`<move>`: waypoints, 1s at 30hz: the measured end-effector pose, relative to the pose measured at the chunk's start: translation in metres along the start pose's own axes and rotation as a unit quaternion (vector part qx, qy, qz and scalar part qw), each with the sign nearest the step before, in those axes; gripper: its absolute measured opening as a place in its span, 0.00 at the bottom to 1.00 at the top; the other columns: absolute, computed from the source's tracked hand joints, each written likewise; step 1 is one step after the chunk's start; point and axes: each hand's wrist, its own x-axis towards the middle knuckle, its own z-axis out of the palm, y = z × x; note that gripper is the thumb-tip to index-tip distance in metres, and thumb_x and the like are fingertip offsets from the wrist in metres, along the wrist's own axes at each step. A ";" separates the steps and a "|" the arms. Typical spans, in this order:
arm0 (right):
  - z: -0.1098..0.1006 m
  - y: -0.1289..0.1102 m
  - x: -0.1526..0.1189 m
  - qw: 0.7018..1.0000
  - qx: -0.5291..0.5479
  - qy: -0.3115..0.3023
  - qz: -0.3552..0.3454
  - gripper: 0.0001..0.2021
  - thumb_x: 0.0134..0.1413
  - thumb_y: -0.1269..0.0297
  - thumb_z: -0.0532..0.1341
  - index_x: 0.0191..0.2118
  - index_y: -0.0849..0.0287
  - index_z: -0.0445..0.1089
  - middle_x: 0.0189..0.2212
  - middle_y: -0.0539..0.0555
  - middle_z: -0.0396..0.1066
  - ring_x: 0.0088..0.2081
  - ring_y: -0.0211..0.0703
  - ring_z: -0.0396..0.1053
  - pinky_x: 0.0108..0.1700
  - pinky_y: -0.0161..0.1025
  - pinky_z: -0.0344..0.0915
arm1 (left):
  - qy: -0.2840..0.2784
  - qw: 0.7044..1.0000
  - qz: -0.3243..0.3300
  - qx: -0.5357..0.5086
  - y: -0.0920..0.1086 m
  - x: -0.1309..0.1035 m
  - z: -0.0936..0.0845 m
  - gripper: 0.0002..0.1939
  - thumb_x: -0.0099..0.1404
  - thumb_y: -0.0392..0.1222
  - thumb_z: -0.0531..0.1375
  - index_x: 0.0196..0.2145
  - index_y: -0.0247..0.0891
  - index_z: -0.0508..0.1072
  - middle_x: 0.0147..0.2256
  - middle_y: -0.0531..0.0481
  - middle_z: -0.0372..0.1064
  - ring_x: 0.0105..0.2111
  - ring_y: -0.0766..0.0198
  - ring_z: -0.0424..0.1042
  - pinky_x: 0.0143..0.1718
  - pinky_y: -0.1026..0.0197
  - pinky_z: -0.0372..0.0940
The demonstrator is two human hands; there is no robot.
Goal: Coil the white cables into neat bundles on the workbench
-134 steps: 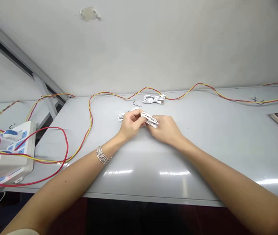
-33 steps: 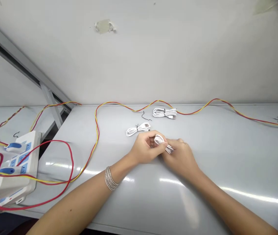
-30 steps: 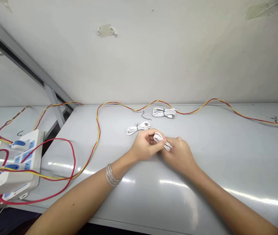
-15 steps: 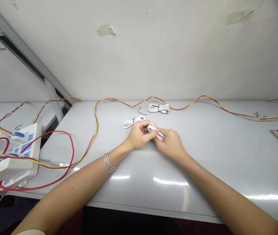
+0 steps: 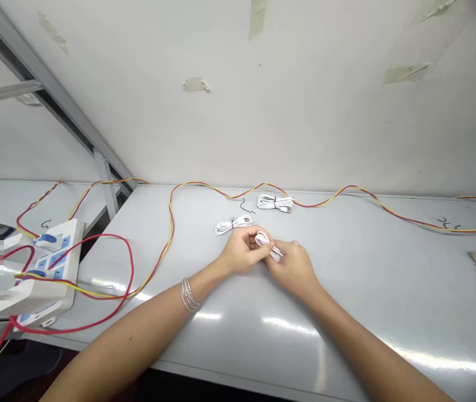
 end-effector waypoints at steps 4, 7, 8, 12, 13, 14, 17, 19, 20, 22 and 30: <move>0.003 0.004 -0.003 1.000 0.004 0.018 -0.018 0.14 0.58 0.61 0.53 0.22 0.58 0.63 0.20 0.52 0.72 0.21 0.37 0.56 0.37 0.40 0.54 | -0.005 1.000 -0.020 -0.004 0.002 -0.002 0.001 0.13 0.59 0.46 0.68 0.31 0.34 0.73 0.27 0.48 0.69 0.27 0.66 0.68 0.30 0.63 0.65; 0.006 0.008 -0.005 0.999 0.016 0.033 -0.025 0.14 0.58 0.61 0.53 0.22 0.57 0.63 0.19 0.50 0.71 0.21 0.37 0.58 0.35 0.39 0.54 | -0.009 0.999 -0.038 -0.005 0.005 -0.003 0.002 0.11 0.59 0.44 0.67 0.31 0.34 0.73 0.28 0.48 0.70 0.27 0.67 0.67 0.29 0.64 0.64; 0.007 0.009 -0.005 0.999 0.017 0.041 -0.029 0.14 0.57 0.62 0.53 0.22 0.57 0.63 0.18 0.50 0.71 0.21 0.37 0.59 0.35 0.38 0.54 | -0.005 0.999 -0.040 -0.005 0.006 -0.003 0.002 0.10 0.59 0.43 0.67 0.31 0.34 0.73 0.27 0.48 0.69 0.27 0.67 0.66 0.28 0.64 0.63; 0.007 0.010 -0.006 0.999 0.009 0.043 -0.032 0.12 0.54 0.63 0.54 0.21 0.58 0.62 0.17 0.49 0.69 0.21 0.36 0.60 0.34 0.37 0.53 | -0.007 0.999 -0.045 0.001 0.007 -0.003 0.002 0.08 0.58 0.41 0.67 0.30 0.34 0.73 0.26 0.49 0.69 0.25 0.69 0.64 0.27 0.65 0.61; 0.006 0.009 -0.006 0.999 0.006 0.040 -0.028 0.12 0.54 0.63 0.54 0.21 0.58 0.62 0.17 0.49 0.69 0.21 0.36 0.59 0.34 0.37 0.53 | -0.010 0.999 -0.042 0.002 0.007 -0.003 0.002 0.08 0.58 0.41 0.67 0.30 0.34 0.73 0.26 0.49 0.69 0.25 0.69 0.65 0.27 0.65 0.61; 0.005 0.008 -0.005 0.999 0.002 0.038 -0.023 0.12 0.54 0.63 0.54 0.21 0.58 0.61 0.17 0.49 0.69 0.21 0.36 0.59 0.34 0.37 0.53 | -0.011 0.999 -0.039 0.004 0.007 -0.002 0.001 0.08 0.58 0.41 0.67 0.31 0.34 0.73 0.26 0.49 0.69 0.26 0.68 0.65 0.27 0.65 0.61; 0.001 0.003 -0.003 1.000 -0.010 0.019 -0.006 0.13 0.55 0.62 0.54 0.21 0.58 0.62 0.18 0.50 0.70 0.21 0.36 0.58 0.35 0.38 0.54 | -0.009 1.000 -0.026 0.002 0.005 -0.001 0.000 0.09 0.58 0.42 0.67 0.30 0.34 0.73 0.28 0.48 0.71 0.27 0.67 0.68 0.29 0.64 0.65; 0.000 0.002 -0.001 1.000 -0.018 0.010 0.005 0.15 0.57 0.59 0.54 0.21 0.58 0.63 0.18 0.51 0.71 0.21 0.36 0.58 0.35 0.38 0.54 | -0.004 1.000 -0.016 0.000 0.004 0.001 0.000 0.10 0.57 0.43 0.68 0.30 0.35 0.73 0.27 0.49 0.70 0.27 0.66 0.69 0.30 0.64 0.66; 0.000 0.001 0.000 1.000 -0.022 0.007 0.012 0.16 0.57 0.58 0.54 0.21 0.58 0.65 0.19 0.52 0.71 0.21 0.37 0.59 0.35 0.38 0.54 | 0.001 1.000 -0.010 0.002 0.004 0.001 0.000 0.11 0.57 0.44 0.68 0.30 0.35 0.73 0.27 0.50 0.69 0.26 0.67 0.68 0.29 0.64 0.65; 0.000 0.001 0.002 1.000 -0.020 0.000 0.021 0.16 0.58 0.56 0.55 0.24 0.57 0.72 0.22 0.53 0.74 0.23 0.39 0.63 0.34 0.38 0.53 | -0.001 1.000 0.000 0.012 0.003 0.003 -0.001 0.14 0.57 0.47 0.70 0.29 0.35 0.73 0.25 0.52 0.67 0.23 0.70 0.64 0.25 0.65 0.62; 0.001 -0.002 0.008 0.999 -0.034 0.014 0.034 0.16 0.60 0.58 0.56 0.34 0.55 0.81 0.31 0.56 0.79 0.31 0.46 0.72 0.31 0.37 0.52 | 0.026 0.999 -0.034 0.015 0.003 0.007 -0.003 0.22 0.52 0.56 0.72 0.26 0.35 0.70 0.18 0.57 0.61 0.16 0.74 0.57 0.18 0.66 0.49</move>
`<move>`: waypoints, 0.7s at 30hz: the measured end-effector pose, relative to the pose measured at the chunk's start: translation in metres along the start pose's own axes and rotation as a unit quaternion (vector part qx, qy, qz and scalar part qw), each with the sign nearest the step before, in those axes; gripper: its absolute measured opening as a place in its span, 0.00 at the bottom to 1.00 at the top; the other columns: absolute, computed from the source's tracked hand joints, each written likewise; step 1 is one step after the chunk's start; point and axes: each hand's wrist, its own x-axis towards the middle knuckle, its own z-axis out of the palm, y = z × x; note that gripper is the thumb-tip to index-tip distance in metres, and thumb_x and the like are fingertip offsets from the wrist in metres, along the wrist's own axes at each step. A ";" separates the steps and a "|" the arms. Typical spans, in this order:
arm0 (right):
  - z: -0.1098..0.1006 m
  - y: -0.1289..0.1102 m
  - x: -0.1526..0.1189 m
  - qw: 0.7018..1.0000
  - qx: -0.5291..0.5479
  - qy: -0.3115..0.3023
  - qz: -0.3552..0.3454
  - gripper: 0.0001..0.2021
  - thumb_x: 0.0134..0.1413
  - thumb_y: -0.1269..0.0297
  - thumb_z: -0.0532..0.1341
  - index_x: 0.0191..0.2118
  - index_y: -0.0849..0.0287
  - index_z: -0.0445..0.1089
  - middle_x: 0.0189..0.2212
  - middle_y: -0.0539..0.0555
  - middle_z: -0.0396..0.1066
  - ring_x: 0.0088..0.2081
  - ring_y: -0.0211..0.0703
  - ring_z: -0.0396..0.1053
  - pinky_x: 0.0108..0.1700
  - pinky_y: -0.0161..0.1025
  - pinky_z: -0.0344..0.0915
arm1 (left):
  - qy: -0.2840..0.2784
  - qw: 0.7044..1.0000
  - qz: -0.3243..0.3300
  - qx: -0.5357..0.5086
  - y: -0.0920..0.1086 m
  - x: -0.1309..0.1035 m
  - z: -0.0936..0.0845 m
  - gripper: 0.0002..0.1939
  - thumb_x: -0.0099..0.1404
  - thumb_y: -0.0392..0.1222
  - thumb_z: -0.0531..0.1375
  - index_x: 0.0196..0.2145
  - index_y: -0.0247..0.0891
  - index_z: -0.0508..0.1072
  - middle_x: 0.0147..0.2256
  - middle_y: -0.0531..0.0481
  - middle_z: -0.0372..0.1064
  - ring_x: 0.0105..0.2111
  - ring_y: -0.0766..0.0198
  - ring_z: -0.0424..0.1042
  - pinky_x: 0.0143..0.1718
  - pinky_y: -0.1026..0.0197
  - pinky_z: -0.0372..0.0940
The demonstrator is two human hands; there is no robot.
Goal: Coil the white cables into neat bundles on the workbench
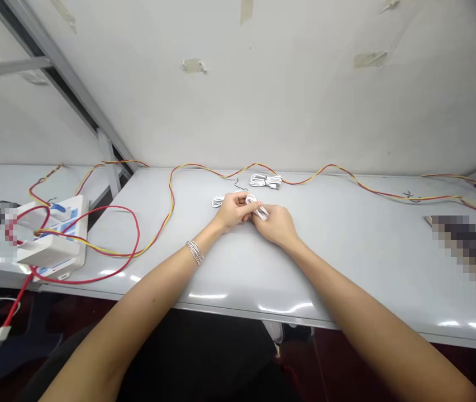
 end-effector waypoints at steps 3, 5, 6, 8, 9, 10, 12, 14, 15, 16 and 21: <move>-0.001 -0.001 0.002 1.000 -0.014 0.004 0.017 0.14 0.58 0.59 0.58 0.35 0.55 0.81 0.31 0.58 0.79 0.32 0.48 0.73 0.32 0.38 0.53 | 0.019 0.999 -0.012 0.036 0.001 0.000 0.004 0.24 0.49 0.56 0.74 0.25 0.35 0.70 0.18 0.57 0.63 0.15 0.75 0.57 0.18 0.66 0.50; -0.002 -0.001 0.002 1.000 -0.006 0.005 0.017 0.13 0.57 0.60 0.59 0.34 0.55 0.82 0.31 0.58 0.80 0.33 0.49 0.74 0.33 0.38 0.55 | 0.036 0.997 -0.023 0.061 -0.001 -0.001 0.006 0.24 0.48 0.57 0.74 0.24 0.35 0.70 0.16 0.57 0.63 0.14 0.74 0.57 0.16 0.66 0.50; -0.003 -0.001 0.002 1.000 0.004 0.007 0.011 0.12 0.56 0.60 0.59 0.34 0.54 0.81 0.32 0.57 0.80 0.34 0.48 0.74 0.34 0.38 0.56 | 0.046 0.997 -0.021 0.065 -0.002 -0.001 0.007 0.24 0.49 0.57 0.74 0.24 0.35 0.70 0.15 0.57 0.62 0.14 0.73 0.58 0.16 0.66 0.50; -0.004 -0.001 0.001 1.000 0.028 0.012 -0.007 0.12 0.56 0.61 0.59 0.35 0.53 0.81 0.34 0.55 0.80 0.35 0.47 0.74 0.36 0.37 0.58 | 0.065 0.996 -0.021 0.059 -0.006 -0.002 0.008 0.24 0.49 0.57 0.74 0.25 0.35 0.70 0.14 0.57 0.63 0.14 0.72 0.59 0.16 0.66 0.51; -0.005 -0.001 0.000 0.999 0.037 0.012 -0.016 0.12 0.56 0.61 0.59 0.37 0.52 0.81 0.35 0.53 0.81 0.36 0.47 0.74 0.37 0.37 0.59 | 0.083 0.995 -0.020 0.052 -0.007 -0.002 0.009 0.24 0.49 0.56 0.74 0.25 0.35 0.70 0.14 0.57 0.63 0.14 0.71 0.59 0.16 0.66 0.52; -0.006 -0.001 0.000 0.999 0.042 0.010 -0.025 0.12 0.56 0.61 0.59 0.38 0.51 0.81 0.36 0.53 0.81 0.37 0.47 0.75 0.37 0.37 0.59 | 0.100 0.994 -0.018 0.046 -0.009 -0.003 0.010 0.23 0.49 0.56 0.74 0.24 0.35 0.69 0.14 0.57 0.63 0.14 0.72 0.59 0.17 0.66 0.53; -0.007 -0.001 0.000 0.999 0.034 -0.005 -0.035 0.12 0.57 0.60 0.60 0.41 0.52 0.80 0.38 0.53 0.81 0.38 0.47 0.74 0.37 0.36 0.59 | 0.141 0.989 -0.006 0.036 -0.010 -0.006 0.012 0.22 0.50 0.53 0.73 0.23 0.36 0.68 0.14 0.57 0.62 0.14 0.73 0.59 0.17 0.66 0.53; -0.008 -0.003 -0.001 0.999 0.013 -0.018 -0.034 0.12 0.57 0.59 0.61 0.41 0.55 0.79 0.38 0.55 0.81 0.37 0.46 0.74 0.35 0.36 0.58 | 0.179 0.984 0.004 0.024 -0.010 -0.010 0.013 0.21 0.50 0.51 0.73 0.22 0.36 0.67 0.14 0.58 0.62 0.14 0.73 0.58 0.17 0.67 0.52; -0.009 -0.003 -0.001 0.999 0.005 -0.021 -0.031 0.12 0.57 0.58 0.61 0.41 0.57 0.79 0.37 0.56 0.80 0.36 0.46 0.73 0.35 0.36 0.57 | 0.194 0.981 0.008 0.010 -0.009 -0.013 0.014 0.21 0.51 0.51 0.73 0.23 0.36 0.67 0.14 0.58 0.62 0.14 0.74 0.58 0.17 0.67 0.52; -0.009 -0.004 -0.001 0.999 0.005 -0.026 -0.036 0.12 0.57 0.58 0.61 0.40 0.58 0.78 0.36 0.56 0.80 0.35 0.45 0.72 0.34 0.36 0.57 | 0.202 0.979 0.008 0.000 -0.008 -0.015 0.014 0.20 0.51 0.51 0.73 0.24 0.36 0.68 0.15 0.58 0.61 0.15 0.74 0.57 0.17 0.66 0.52; -0.007 -0.006 -0.003 0.994 0.055 -0.050 -0.082 0.12 0.60 0.59 0.58 0.35 0.57 0.78 0.33 0.54 0.79 0.32 0.42 0.71 0.35 0.36 0.57 | 0.187 0.982 0.005 -0.038 -0.002 -0.025 0.013 0.20 0.49 0.51 0.75 0.30 0.34 0.73 0.18 0.58 0.64 0.17 0.74 0.60 0.18 0.67 0.54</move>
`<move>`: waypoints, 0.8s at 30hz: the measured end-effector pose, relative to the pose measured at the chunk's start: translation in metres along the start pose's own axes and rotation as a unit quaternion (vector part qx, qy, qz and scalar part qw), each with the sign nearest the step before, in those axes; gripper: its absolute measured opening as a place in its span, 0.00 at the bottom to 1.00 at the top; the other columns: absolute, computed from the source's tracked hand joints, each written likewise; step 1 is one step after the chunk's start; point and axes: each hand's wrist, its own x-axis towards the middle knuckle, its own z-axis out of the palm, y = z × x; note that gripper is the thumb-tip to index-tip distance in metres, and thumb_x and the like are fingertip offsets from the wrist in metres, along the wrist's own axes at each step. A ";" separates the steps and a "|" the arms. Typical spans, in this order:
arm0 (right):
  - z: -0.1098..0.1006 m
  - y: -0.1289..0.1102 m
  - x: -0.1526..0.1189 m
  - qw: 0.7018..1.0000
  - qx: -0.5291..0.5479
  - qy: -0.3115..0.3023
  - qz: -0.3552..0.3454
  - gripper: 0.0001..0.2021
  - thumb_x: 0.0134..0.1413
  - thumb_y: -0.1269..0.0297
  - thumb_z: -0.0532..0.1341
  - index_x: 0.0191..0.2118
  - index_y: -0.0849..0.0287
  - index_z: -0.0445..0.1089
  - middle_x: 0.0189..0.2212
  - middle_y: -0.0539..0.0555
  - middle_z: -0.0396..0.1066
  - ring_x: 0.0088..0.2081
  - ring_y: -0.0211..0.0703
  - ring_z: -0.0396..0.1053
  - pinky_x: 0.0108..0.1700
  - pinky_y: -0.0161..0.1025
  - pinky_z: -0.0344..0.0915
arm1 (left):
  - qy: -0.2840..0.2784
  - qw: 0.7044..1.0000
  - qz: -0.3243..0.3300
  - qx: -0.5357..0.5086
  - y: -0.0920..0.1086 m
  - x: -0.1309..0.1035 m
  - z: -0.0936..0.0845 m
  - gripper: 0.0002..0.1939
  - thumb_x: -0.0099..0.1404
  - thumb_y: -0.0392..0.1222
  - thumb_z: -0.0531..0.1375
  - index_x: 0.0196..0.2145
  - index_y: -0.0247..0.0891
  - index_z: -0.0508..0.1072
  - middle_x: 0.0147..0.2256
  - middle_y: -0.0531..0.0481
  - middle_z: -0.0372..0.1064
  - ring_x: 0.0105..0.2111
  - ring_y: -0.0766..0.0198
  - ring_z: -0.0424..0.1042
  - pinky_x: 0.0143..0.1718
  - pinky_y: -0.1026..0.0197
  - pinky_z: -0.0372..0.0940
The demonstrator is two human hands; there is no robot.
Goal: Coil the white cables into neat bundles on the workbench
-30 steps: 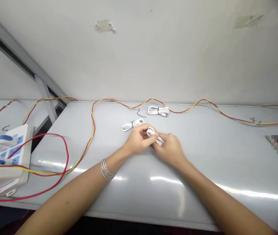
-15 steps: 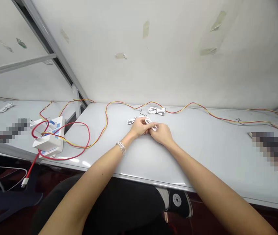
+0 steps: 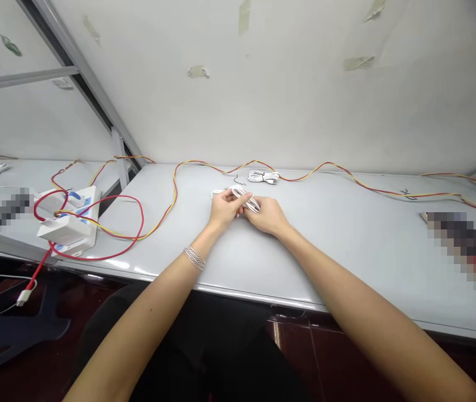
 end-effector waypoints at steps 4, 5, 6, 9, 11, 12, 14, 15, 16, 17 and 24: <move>0.005 0.002 0.001 0.999 -0.008 0.026 0.017 0.11 0.59 0.60 0.58 0.35 0.57 0.77 0.33 0.55 0.79 0.31 0.44 0.71 0.33 0.36 0.56 | -0.027 0.999 -0.015 0.019 -0.001 0.001 0.002 0.21 0.49 0.53 0.74 0.30 0.33 0.76 0.18 0.57 0.64 0.19 0.73 0.59 0.20 0.67 0.56; 0.006 0.002 0.002 0.999 -0.022 0.032 0.024 0.11 0.58 0.60 0.59 0.35 0.58 0.77 0.32 0.57 0.79 0.30 0.44 0.70 0.32 0.37 0.55 | -0.026 0.999 -0.010 0.036 -0.002 0.002 0.003 0.21 0.50 0.54 0.74 0.27 0.33 0.75 0.18 0.57 0.63 0.18 0.73 0.59 0.20 0.66 0.55; 0.007 0.002 0.002 0.998 -0.037 0.036 0.031 0.11 0.57 0.60 0.59 0.35 0.58 0.77 0.32 0.58 0.78 0.30 0.45 0.70 0.31 0.37 0.54 | -0.027 0.998 0.000 0.051 -0.004 0.002 0.004 0.22 0.51 0.56 0.73 0.24 0.33 0.73 0.18 0.56 0.64 0.19 0.73 0.59 0.21 0.66 0.55; 0.008 0.002 0.002 0.997 -0.051 0.040 0.032 0.11 0.57 0.60 0.59 0.37 0.59 0.77 0.31 0.59 0.78 0.29 0.46 0.69 0.31 0.38 0.53 | -0.040 0.996 0.041 0.069 -0.007 0.001 0.006 0.21 0.55 0.56 0.71 0.25 0.34 0.74 0.23 0.52 0.70 0.22 0.70 0.64 0.24 0.65 0.60; 0.008 0.002 0.002 0.999 -0.033 0.039 0.016 0.11 0.57 0.61 0.60 0.39 0.59 0.76 0.32 0.59 0.78 0.29 0.46 0.69 0.32 0.38 0.55 | -0.040 0.995 0.067 0.069 -0.008 0.000 0.005 0.19 0.57 0.55 0.70 0.26 0.34 0.74 0.26 0.50 0.73 0.26 0.67 0.69 0.28 0.64 0.64; 0.007 0.002 0.001 0.999 -0.020 0.036 0.001 0.10 0.56 0.61 0.60 0.40 0.60 0.76 0.33 0.58 0.78 0.30 0.45 0.69 0.33 0.38 0.57 | -0.036 0.994 0.080 0.067 -0.007 0.000 0.004 0.18 0.57 0.54 0.70 0.27 0.34 0.74 0.27 0.49 0.74 0.28 0.66 0.71 0.31 0.63 0.66; 0.004 0.004 0.001 0.999 0.016 0.018 -0.042 0.09 0.55 0.63 0.61 0.40 0.60 0.75 0.34 0.56 0.78 0.32 0.43 0.70 0.35 0.37 0.58 | -0.035 0.993 0.085 0.068 -0.005 0.000 0.003 0.18 0.58 0.53 0.69 0.28 0.34 0.74 0.27 0.49 0.74 0.29 0.64 0.72 0.32 0.62 0.67; 0.002 0.005 0.001 0.997 0.041 0.002 -0.061 0.09 0.54 0.63 0.62 0.39 0.60 0.75 0.34 0.55 0.78 0.33 0.42 0.70 0.36 0.36 0.59 | -0.034 0.994 0.077 0.074 -0.003 0.001 0.003 0.18 0.58 0.53 0.69 0.28 0.35 0.74 0.27 0.49 0.74 0.28 0.64 0.72 0.32 0.62 0.67; 0.000 0.007 0.002 0.995 0.072 -0.018 -0.073 0.09 0.54 0.62 0.63 0.38 0.60 0.74 0.33 0.53 0.77 0.33 0.41 0.70 0.36 0.36 0.60 | -0.038 0.994 0.065 0.085 -0.001 0.003 0.003 0.18 0.58 0.53 0.69 0.28 0.35 0.73 0.26 0.49 0.73 0.27 0.64 0.71 0.30 0.62 0.66; -0.002 0.009 0.002 0.991 0.107 -0.037 -0.076 0.09 0.52 0.61 0.64 0.37 0.60 0.74 0.32 0.52 0.76 0.33 0.40 0.69 0.36 0.35 0.60 | -0.040 0.992 0.057 0.103 0.001 0.005 0.004 0.18 0.59 0.54 0.68 0.27 0.35 0.72 0.25 0.50 0.71 0.26 0.64 0.70 0.29 0.62 0.64; -0.013 0.023 0.009 0.971 0.223 -0.078 -0.047 0.13 0.46 0.60 0.69 0.35 0.63 0.73 0.30 0.50 0.71 0.32 0.38 0.65 0.34 0.35 0.61 | -0.086 0.970 0.095 0.209 0.004 0.025 0.014 0.18 0.62 0.50 0.65 0.24 0.37 0.66 0.20 0.55 0.62 0.21 0.69 0.60 0.24 0.63 0.55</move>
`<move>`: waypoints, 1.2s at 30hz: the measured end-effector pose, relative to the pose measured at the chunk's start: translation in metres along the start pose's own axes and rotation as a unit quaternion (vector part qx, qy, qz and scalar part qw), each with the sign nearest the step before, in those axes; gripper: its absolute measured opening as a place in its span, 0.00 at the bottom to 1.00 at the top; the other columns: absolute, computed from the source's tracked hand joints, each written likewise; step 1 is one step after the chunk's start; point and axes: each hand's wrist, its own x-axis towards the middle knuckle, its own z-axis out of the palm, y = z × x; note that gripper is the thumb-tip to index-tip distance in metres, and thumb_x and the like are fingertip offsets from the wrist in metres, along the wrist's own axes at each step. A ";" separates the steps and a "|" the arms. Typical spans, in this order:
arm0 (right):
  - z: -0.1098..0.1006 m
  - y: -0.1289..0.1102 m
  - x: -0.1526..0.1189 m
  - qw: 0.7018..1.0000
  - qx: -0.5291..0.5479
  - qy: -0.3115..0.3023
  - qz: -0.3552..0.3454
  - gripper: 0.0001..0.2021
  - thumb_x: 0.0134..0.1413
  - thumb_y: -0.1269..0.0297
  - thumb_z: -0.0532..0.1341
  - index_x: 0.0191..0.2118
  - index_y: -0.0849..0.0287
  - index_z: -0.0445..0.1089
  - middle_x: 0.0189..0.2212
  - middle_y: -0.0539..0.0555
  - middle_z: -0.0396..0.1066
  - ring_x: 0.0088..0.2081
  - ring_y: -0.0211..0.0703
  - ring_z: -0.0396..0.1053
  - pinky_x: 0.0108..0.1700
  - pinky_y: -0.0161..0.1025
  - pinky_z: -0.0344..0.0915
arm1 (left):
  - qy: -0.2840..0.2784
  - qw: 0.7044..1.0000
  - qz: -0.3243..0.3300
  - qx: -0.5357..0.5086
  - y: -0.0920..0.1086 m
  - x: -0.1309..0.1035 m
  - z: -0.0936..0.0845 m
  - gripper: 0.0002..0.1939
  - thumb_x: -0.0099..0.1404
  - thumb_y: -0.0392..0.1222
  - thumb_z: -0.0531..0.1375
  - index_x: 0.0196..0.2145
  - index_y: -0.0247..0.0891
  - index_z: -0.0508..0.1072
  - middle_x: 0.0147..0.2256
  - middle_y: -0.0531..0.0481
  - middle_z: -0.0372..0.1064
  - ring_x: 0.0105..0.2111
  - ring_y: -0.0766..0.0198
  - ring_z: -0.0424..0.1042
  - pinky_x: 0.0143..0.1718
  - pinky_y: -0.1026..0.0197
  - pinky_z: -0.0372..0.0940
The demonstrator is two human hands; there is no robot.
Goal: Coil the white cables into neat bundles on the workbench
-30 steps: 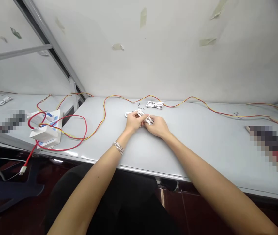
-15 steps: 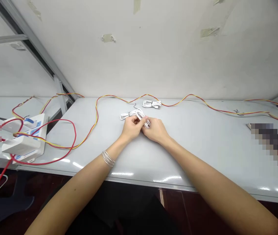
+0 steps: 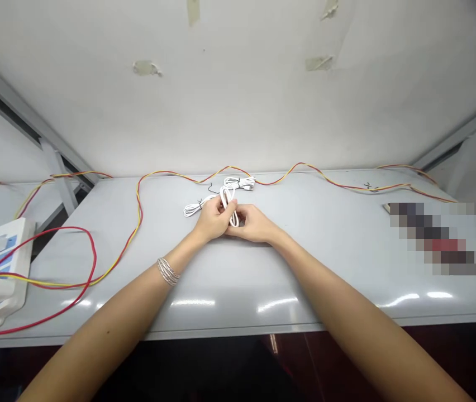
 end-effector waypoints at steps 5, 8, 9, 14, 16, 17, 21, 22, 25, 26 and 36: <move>-0.002 0.005 0.002 0.999 0.013 -0.048 -0.010 0.14 0.45 0.57 0.71 0.34 0.62 0.73 0.27 0.48 0.69 0.30 0.36 0.62 0.32 0.34 0.58 | -0.039 0.999 -0.009 -0.021 -0.005 -0.003 -0.009 0.19 0.62 0.56 0.65 0.27 0.37 0.69 0.23 0.52 0.67 0.23 0.67 0.65 0.25 0.64 0.59; 0.001 0.005 0.004 1.000 -0.023 -0.017 -0.010 0.14 0.48 0.55 0.69 0.31 0.62 0.72 0.24 0.47 0.65 0.27 0.34 0.58 0.30 0.33 0.54 | -0.044 0.998 -0.011 -0.045 -0.007 -0.005 -0.014 0.19 0.60 0.57 0.66 0.29 0.36 0.71 0.25 0.50 0.71 0.25 0.65 0.69 0.27 0.63 0.63; 0.002 0.004 0.005 0.999 -0.038 -0.004 -0.011 0.14 0.49 0.55 0.69 0.31 0.62 0.72 0.23 0.46 0.64 0.27 0.34 0.58 0.29 0.34 0.53 | -0.043 0.998 -0.012 -0.046 -0.007 -0.005 -0.015 0.19 0.60 0.57 0.66 0.29 0.36 0.72 0.26 0.49 0.72 0.26 0.65 0.69 0.28 0.63 0.64; 0.008 0.000 0.007 0.995 -0.093 0.031 -0.032 0.12 0.51 0.57 0.66 0.36 0.62 0.76 0.26 0.48 0.69 0.29 0.36 0.62 0.31 0.34 0.55 | -0.025 0.999 -0.007 -0.037 -0.009 -0.006 -0.015 0.18 0.57 0.54 0.69 0.30 0.35 0.74 0.26 0.49 0.72 0.27 0.64 0.71 0.30 0.63 0.66; 0.009 -0.001 0.007 0.993 -0.103 0.038 -0.041 0.12 0.53 0.58 0.65 0.38 0.62 0.77 0.28 0.50 0.72 0.30 0.37 0.64 0.33 0.34 0.57 | -0.024 0.999 -0.007 -0.036 -0.008 -0.007 -0.015 0.17 0.56 0.52 0.71 0.31 0.35 0.75 0.26 0.49 0.73 0.27 0.64 0.71 0.30 0.63 0.67; 0.010 -0.001 0.007 0.993 -0.105 0.039 -0.044 0.12 0.54 0.59 0.64 0.37 0.62 0.77 0.29 0.50 0.74 0.31 0.37 0.65 0.34 0.34 0.58 | -0.025 0.999 -0.009 -0.035 -0.007 -0.008 -0.015 0.17 0.55 0.51 0.71 0.31 0.35 0.75 0.26 0.49 0.73 0.26 0.64 0.72 0.30 0.63 0.67; 0.011 0.000 0.007 0.991 -0.115 0.045 -0.043 0.12 0.56 0.58 0.63 0.39 0.61 0.78 0.31 0.52 0.76 0.32 0.38 0.67 0.35 0.35 0.58 | -0.025 0.998 -0.028 -0.052 -0.007 -0.009 -0.016 0.18 0.53 0.50 0.73 0.33 0.35 0.77 0.27 0.48 0.74 0.28 0.62 0.73 0.31 0.62 0.68; 0.011 0.000 0.007 0.990 -0.123 0.047 -0.039 0.12 0.57 0.57 0.63 0.39 0.61 0.77 0.31 0.52 0.76 0.32 0.39 0.67 0.35 0.35 0.58 | -0.025 0.997 -0.035 -0.064 -0.007 -0.008 -0.016 0.18 0.53 0.51 0.73 0.34 0.35 0.77 0.27 0.48 0.75 0.29 0.62 0.74 0.31 0.62 0.69; 0.012 0.000 0.008 0.986 -0.155 0.055 -0.030 0.12 0.58 0.56 0.62 0.38 0.60 0.74 0.33 0.53 0.76 0.32 0.40 0.67 0.34 0.36 0.57 | -0.018 0.994 -0.047 -0.097 -0.010 -0.007 -0.015 0.20 0.52 0.52 0.73 0.34 0.34 0.78 0.29 0.47 0.76 0.29 0.61 0.74 0.31 0.62 0.69; 0.012 -0.001 0.008 0.985 -0.164 0.054 -0.028 0.11 0.60 0.56 0.61 0.40 0.60 0.73 0.34 0.53 0.76 0.33 0.41 0.68 0.35 0.36 0.57 | -0.011 0.994 -0.044 -0.099 -0.010 -0.007 -0.015 0.19 0.52 0.53 0.73 0.33 0.34 0.78 0.29 0.47 0.76 0.29 0.62 0.74 0.31 0.62 0.68; 0.016 -0.007 0.009 0.978 -0.206 0.040 0.016 0.14 0.65 0.61 0.52 0.52 0.61 0.59 0.45 0.63 0.75 0.38 0.51 0.72 0.37 0.42 0.64 | 0.022 0.995 -0.009 -0.099 -0.003 -0.009 -0.015 0.16 0.55 0.54 0.71 0.33 0.38 0.82 0.23 0.51 0.71 0.26 0.65 0.69 0.26 0.62 0.63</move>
